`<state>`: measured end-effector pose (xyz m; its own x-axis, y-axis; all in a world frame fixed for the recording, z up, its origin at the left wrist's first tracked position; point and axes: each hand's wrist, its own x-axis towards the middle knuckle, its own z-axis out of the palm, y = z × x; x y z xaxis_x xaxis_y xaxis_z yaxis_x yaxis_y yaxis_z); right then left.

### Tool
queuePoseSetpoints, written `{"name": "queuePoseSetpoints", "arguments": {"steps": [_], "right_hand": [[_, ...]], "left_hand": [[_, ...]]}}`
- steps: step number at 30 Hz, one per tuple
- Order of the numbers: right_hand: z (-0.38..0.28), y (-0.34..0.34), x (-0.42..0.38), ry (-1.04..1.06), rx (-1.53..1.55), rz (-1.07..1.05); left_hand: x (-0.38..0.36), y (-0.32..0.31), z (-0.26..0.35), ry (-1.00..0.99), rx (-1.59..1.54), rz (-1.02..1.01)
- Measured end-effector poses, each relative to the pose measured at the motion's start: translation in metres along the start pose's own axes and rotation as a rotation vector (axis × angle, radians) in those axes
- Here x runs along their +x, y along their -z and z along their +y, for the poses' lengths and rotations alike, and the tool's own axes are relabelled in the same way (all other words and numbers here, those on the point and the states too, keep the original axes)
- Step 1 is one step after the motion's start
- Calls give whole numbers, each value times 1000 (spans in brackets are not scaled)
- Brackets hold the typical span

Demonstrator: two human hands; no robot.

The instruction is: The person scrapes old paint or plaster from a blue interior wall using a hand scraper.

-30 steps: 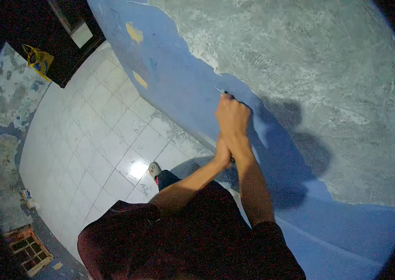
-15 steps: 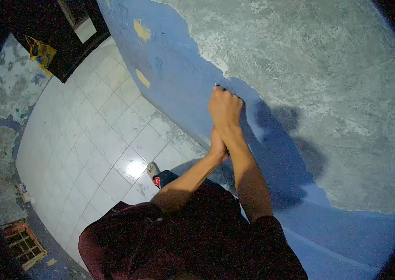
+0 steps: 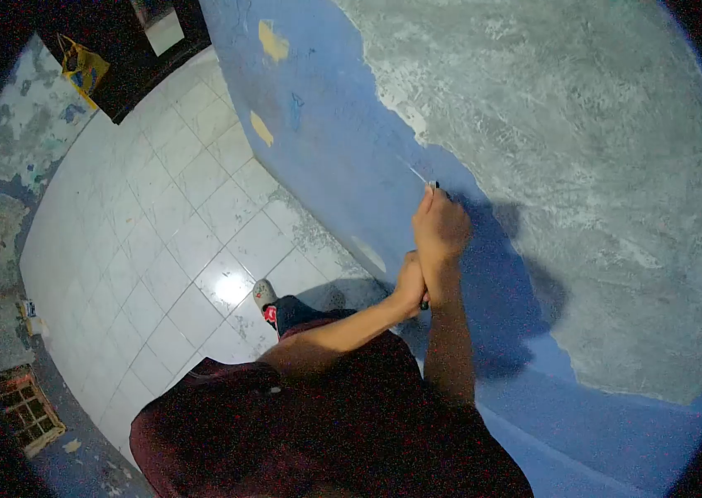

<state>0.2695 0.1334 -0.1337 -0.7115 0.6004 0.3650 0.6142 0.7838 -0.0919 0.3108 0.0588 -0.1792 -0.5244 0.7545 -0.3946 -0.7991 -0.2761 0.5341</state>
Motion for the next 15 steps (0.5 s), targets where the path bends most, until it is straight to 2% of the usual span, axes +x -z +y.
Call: {"name": "queuePoseSetpoints", "arguments": {"steps": [6,9,10,12,14,15], "right_hand": [[7,16,-10,21,-44,47],[1,13,-1,-2,-86,17],[3,8,-2,-6,-29,38],[12,8,-10,-18,23,48],[15,15,-4,18,34,-65],[12,17,-1,23,30,-58]], "left_hand": [[-6,2,-16,41,113,-7],[-24,-14,16,134,56,59],[-16,-14,6,137,63,54],[-8,-19,-15,-122,9,86],[-15,-15,-4,-60,93,46],[-18,-18,5,-2,168,8]]}}
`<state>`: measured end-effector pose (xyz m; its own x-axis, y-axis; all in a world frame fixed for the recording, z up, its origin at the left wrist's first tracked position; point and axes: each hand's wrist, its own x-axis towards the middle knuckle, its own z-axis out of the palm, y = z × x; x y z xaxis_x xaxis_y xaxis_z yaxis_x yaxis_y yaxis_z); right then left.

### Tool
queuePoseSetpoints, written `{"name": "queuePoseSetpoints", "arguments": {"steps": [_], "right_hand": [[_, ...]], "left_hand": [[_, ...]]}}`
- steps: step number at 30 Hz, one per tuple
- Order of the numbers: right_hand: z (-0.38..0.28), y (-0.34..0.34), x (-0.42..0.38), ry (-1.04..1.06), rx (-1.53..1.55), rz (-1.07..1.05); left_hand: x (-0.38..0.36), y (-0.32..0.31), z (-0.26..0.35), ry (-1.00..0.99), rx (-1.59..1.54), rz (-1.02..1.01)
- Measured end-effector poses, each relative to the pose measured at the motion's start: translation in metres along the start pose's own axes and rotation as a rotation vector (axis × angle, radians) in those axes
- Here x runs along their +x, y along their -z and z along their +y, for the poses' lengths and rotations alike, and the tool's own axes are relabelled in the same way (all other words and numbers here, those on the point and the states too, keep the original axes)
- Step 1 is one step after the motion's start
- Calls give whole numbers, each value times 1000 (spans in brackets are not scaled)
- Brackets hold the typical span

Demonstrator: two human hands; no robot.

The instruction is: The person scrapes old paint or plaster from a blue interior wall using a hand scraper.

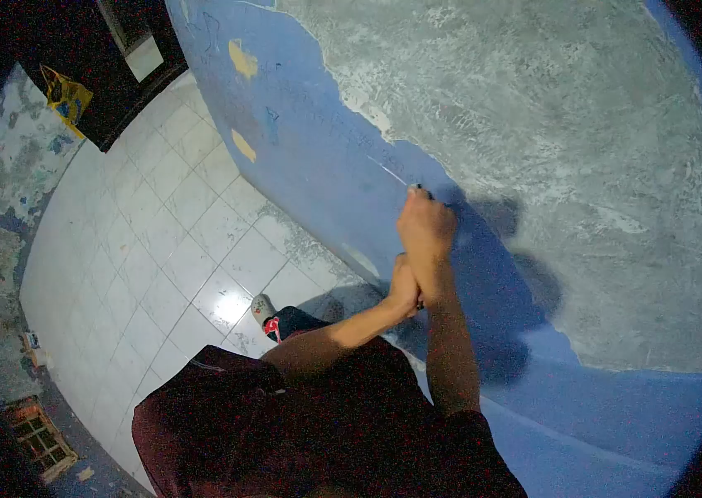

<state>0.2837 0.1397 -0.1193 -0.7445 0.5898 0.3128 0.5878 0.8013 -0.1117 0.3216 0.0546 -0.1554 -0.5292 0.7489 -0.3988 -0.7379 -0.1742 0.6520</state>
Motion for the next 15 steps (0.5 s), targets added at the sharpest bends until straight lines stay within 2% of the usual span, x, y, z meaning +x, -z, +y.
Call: {"name": "queuePoseSetpoints", "arguments": {"steps": [2,4,7,9,10,13,15], "right_hand": [[-8,0,2,-49,-85,-77],[0,4,0,-20,-77,-49],[-6,2,2,-6,-58,-13],[-5,3,4,3,-74,-26],[-7,4,4,1,-62,-30],[4,-2,-5,4,-70,-29],[4,-3,2,10,-104,-7]], "left_hand": [[19,7,-22,-40,-26,-25],[16,1,-25,-81,-70,-19],[11,-2,-17,1,-130,12],[19,8,-17,15,-226,-96],[18,6,-23,17,-235,-83],[11,3,-24,-72,-55,-13],[5,-6,-17,55,-194,24]]}}
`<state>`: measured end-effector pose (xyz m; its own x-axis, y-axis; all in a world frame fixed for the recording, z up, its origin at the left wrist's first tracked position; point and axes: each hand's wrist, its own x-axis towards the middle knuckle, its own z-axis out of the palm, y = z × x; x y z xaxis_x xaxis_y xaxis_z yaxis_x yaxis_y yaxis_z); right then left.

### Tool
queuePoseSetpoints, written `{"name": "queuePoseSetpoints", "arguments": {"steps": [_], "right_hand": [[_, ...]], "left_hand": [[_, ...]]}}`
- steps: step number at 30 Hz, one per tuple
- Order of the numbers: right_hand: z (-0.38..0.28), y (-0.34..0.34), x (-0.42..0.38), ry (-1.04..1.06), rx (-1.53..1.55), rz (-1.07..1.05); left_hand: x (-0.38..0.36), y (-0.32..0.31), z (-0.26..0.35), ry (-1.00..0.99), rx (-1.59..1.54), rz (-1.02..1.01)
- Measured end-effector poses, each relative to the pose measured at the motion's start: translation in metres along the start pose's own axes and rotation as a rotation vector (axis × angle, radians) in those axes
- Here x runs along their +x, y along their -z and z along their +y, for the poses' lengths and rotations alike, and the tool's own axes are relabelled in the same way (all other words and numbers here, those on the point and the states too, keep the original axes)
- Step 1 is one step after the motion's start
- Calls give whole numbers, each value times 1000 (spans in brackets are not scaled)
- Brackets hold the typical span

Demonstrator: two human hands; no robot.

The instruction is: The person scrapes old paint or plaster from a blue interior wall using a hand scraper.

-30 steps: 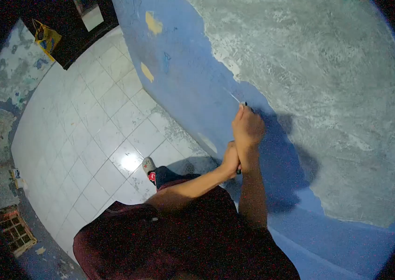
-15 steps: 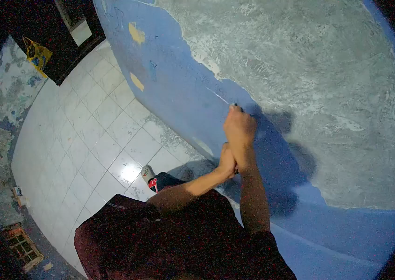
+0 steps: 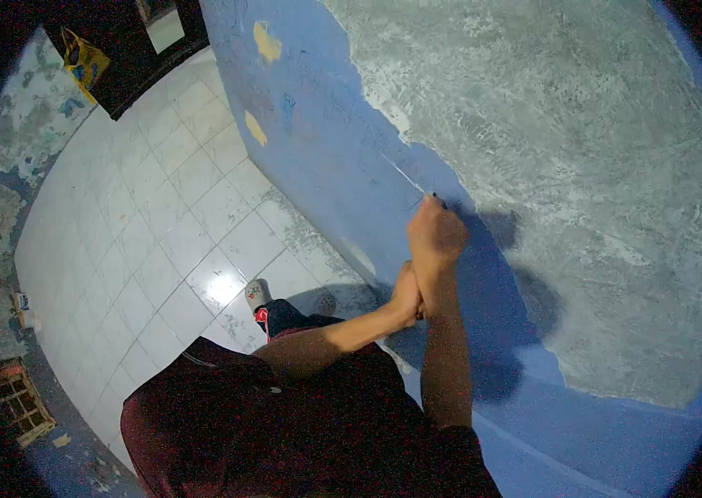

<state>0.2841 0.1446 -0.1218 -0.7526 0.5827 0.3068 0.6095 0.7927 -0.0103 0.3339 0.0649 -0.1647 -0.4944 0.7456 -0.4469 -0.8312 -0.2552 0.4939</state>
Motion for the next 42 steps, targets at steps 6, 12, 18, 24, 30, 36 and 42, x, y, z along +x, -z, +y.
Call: {"name": "queuePoseSetpoints", "arguments": {"steps": [6,12,18,24,30,36,42], "right_hand": [[-11,-7,0,25,-62,12],[-43,-16,25,142,-9,103],[-40,-10,12,13,-97,200],[-11,-7,7,122,44,247],[-20,0,9,86,-35,186],[1,-1,-1,47,-24,190],[-1,5,-8,32,-38,147]], "left_hand": [[11,0,-9,-6,-57,87],[37,19,28,-106,-214,8],[12,26,28,98,-211,-87],[16,7,-1,-36,-88,11],[25,19,-1,-24,-16,-51],[7,0,-4,60,-44,-6],[20,0,-26,-108,-141,-90]]}}
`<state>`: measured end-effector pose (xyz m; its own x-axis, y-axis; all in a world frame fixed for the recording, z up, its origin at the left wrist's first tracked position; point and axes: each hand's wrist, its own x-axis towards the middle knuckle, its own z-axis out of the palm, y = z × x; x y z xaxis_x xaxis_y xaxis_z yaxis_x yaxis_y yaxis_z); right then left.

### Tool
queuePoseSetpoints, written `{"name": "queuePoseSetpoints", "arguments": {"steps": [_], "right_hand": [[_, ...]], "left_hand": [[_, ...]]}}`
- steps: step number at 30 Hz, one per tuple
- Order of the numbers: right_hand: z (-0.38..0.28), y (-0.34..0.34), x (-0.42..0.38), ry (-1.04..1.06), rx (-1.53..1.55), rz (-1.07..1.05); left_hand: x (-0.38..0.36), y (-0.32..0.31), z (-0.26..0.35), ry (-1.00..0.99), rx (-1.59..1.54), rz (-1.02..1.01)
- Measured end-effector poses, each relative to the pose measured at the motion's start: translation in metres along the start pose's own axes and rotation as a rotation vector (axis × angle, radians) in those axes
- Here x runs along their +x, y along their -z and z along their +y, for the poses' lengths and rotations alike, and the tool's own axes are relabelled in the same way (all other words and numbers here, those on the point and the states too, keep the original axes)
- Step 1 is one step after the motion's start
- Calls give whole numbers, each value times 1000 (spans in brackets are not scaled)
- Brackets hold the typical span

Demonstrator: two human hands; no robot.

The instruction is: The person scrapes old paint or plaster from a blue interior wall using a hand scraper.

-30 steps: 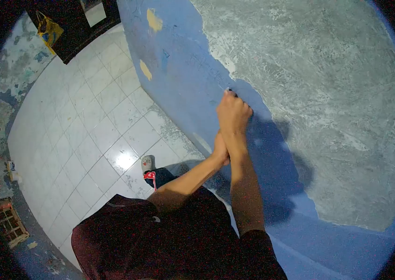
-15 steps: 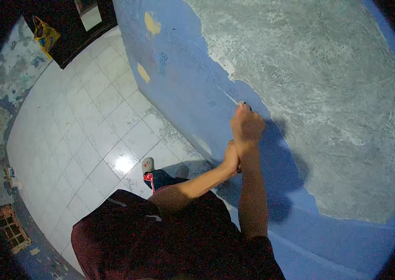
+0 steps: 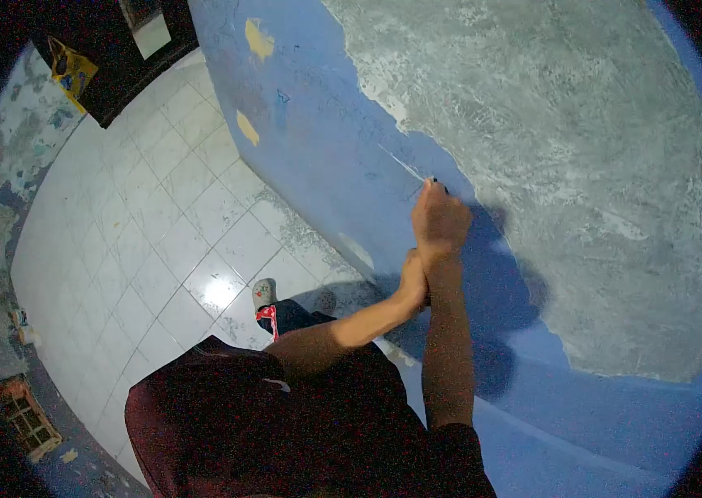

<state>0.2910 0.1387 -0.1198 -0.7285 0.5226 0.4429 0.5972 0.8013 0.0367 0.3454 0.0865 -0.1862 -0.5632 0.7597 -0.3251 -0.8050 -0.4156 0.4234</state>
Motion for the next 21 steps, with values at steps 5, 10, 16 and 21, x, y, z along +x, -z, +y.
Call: {"name": "queuePoseSetpoints", "arguments": {"steps": [5,10,16,21], "right_hand": [[9,-9,-3,20,-41,-49],[0,-8,-1,-6,0,-90],[-26,-25,15,-9,19,-165],[-21,-38,8,42,82,156]], "left_hand": [[-5,-13,-8,81,-210,147],[0,5,4,58,63,119],[16,23,28,-13,125,143],[11,30,30,34,212,151]]}}
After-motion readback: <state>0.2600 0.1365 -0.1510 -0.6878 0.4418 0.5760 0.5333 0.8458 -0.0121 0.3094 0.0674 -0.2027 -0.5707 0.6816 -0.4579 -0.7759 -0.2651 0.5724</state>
